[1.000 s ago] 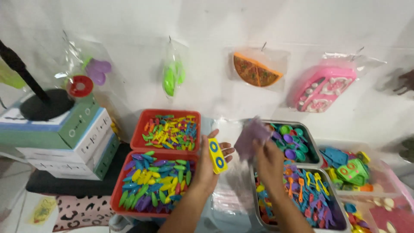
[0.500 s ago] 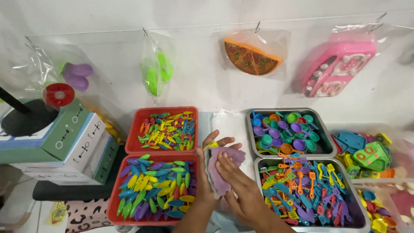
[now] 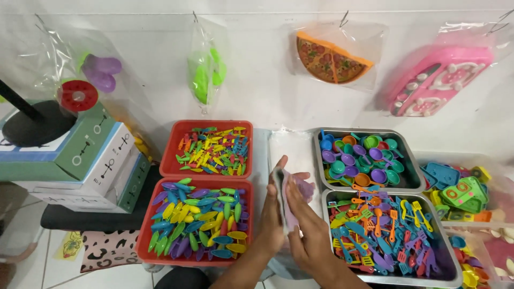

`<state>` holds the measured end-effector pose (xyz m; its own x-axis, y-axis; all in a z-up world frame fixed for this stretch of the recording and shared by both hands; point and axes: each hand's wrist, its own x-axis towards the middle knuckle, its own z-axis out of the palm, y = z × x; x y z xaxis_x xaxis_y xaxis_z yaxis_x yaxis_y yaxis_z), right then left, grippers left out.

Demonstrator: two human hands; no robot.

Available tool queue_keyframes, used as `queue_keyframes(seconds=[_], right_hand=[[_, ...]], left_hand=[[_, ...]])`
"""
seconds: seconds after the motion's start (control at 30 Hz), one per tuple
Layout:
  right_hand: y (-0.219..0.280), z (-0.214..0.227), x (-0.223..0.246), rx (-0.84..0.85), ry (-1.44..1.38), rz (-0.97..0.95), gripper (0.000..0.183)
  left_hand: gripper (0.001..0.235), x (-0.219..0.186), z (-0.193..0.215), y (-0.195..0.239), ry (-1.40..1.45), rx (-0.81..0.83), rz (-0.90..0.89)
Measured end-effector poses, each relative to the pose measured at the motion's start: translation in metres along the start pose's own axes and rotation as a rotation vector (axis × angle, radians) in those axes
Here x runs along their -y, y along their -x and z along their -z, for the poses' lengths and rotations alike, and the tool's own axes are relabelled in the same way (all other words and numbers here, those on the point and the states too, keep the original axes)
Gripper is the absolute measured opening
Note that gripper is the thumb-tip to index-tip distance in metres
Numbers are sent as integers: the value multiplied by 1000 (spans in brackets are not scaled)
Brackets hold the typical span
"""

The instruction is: The person sits on the floor and wipes various small plastic toys, including a yellow toy with blue circles, a yellow flower-shaped toy, and a purple fork, using a purple cloth. The toys are taken from and placed back into red and silver containers filled with colorful plastic items.

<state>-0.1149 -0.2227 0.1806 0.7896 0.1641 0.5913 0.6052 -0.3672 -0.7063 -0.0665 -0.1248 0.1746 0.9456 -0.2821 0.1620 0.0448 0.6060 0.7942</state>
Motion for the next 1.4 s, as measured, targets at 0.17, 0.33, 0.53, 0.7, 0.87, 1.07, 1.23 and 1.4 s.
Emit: queue_keyframes(seconds=[0.17,0.33,0.53,0.7,0.87,1.07,1.23,1.4], right_hand=[[2,-4,8,11,-8,88,64],[2,-8,-4,-128,-37,-134,58],[2,3,-15,-27,55,93,60],[0,9,-9,-90,59,96,50],[-13,22,8,-81,94,28,46],[-12,20,12,-87,41,-12,44],[-9,15,16,-65,60,-7,43],[-7,6,18,-64,140,94,36]], left_hand=[[85,-20,4,1,174,151,-88],[78,-18,2,5,-338,126,-144],[93,-29,0,-2,-142,83,-79],[88,-33,-4,3,-235,167,-172],[88,-28,1,2,-292,180,-117],[90,-32,-1,-1,-325,123,-176],[92,-33,2,0,-247,87,-137],[91,-35,4,1,-178,75,-144]])
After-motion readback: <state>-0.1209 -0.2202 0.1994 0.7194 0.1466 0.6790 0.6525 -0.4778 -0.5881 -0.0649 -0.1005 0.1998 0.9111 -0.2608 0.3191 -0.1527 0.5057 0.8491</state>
